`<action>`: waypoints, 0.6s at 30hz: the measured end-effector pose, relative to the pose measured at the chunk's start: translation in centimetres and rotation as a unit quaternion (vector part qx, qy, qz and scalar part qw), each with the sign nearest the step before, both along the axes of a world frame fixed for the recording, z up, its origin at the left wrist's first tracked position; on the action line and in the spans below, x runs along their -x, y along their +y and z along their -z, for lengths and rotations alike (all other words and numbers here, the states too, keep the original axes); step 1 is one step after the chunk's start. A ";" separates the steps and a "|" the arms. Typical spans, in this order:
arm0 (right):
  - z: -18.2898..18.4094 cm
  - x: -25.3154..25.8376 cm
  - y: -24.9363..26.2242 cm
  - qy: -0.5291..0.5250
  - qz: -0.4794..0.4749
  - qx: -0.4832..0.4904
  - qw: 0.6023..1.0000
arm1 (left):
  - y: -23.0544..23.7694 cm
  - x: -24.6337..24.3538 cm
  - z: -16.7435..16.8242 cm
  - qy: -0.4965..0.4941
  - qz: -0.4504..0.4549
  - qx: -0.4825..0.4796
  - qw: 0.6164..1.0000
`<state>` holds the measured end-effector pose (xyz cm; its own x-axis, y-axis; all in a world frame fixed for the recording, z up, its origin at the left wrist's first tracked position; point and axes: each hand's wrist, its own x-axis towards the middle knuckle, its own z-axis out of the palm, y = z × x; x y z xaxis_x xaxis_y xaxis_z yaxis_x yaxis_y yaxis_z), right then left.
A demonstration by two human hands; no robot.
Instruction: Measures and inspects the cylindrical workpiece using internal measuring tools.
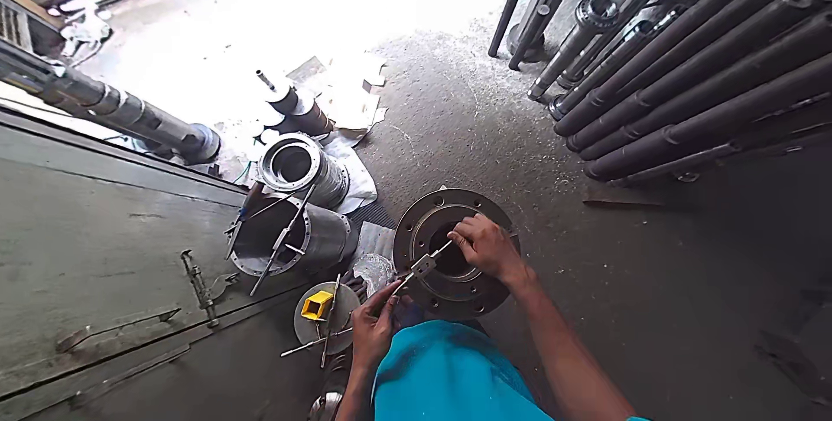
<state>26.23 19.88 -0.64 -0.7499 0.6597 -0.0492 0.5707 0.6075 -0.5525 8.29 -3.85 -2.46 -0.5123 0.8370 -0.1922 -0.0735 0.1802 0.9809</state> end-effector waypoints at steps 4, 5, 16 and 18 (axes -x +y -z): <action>-1.2 -2.2 -6.4 -0.038 0.077 0.017 0.996 | 5.3 3.9 0.4 0.007 0.023 -0.032 0.999; -1.4 -2.3 -8.6 -0.034 0.091 0.027 0.995 | 7.5 5.0 0.6 0.016 0.055 -0.038 0.998; -0.6 -2.1 -4.5 -0.033 0.101 0.032 0.994 | 2.0 5.5 2.2 0.157 0.093 -0.055 0.982; -1.3 -0.3 -1.3 -0.059 0.062 0.087 0.992 | -0.5 2.1 0.9 0.143 0.067 -0.021 0.987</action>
